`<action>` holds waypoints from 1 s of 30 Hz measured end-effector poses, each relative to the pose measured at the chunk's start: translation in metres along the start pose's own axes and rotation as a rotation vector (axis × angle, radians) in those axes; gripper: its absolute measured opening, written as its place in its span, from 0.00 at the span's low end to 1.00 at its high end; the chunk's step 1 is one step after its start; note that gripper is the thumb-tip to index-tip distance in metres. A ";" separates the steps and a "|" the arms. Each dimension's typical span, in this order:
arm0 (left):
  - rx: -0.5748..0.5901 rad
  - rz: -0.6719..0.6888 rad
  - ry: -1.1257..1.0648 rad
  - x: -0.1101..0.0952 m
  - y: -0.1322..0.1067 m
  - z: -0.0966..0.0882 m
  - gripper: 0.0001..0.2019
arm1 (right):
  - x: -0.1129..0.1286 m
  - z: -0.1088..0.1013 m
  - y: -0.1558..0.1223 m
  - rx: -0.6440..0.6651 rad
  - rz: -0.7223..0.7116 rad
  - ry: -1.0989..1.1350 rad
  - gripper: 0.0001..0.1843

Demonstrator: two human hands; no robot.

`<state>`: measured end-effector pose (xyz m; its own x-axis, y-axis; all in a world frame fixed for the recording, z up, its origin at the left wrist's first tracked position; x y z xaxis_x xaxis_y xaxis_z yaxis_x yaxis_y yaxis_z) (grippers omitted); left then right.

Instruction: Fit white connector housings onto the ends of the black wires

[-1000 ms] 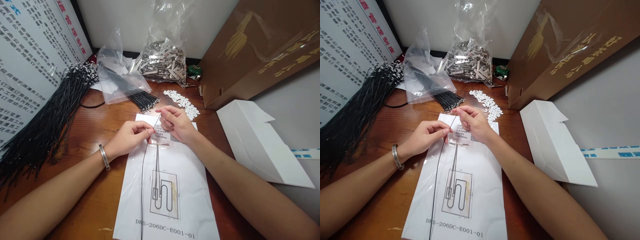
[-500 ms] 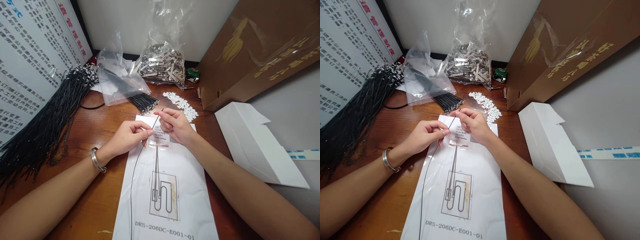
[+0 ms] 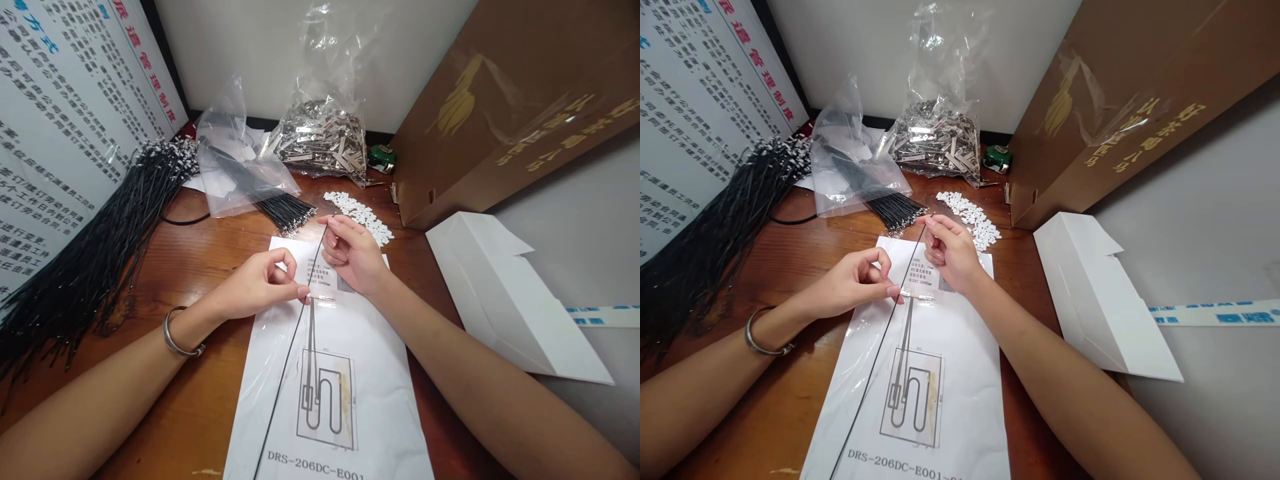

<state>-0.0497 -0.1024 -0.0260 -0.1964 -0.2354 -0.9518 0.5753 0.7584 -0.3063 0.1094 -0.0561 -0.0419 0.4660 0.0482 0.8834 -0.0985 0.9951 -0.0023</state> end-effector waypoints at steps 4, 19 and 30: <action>0.026 0.014 -0.021 0.000 0.001 0.001 0.16 | -0.001 0.001 -0.001 -0.021 -0.008 -0.040 0.10; -0.186 0.086 0.159 0.002 0.005 -0.001 0.11 | -0.005 0.010 -0.007 0.264 -0.055 -0.264 0.08; -0.244 0.196 0.119 -0.004 0.003 -0.004 0.10 | 0.002 0.016 -0.012 0.285 -0.162 -0.408 0.08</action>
<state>-0.0505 -0.0967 -0.0232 -0.2006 -0.0085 -0.9796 0.4070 0.9089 -0.0913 0.0976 -0.0692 -0.0321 0.1202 -0.1989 0.9726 -0.3156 0.9212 0.2274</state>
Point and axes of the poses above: each hand's wrist, its own y-axis towards the middle knuckle, its own z-axis out of the palm, x = y × z, the point moved 5 cm from there along y, towards the middle knuckle, and after that the axes turned 5 degrees about -z, right-handed, at the moved point
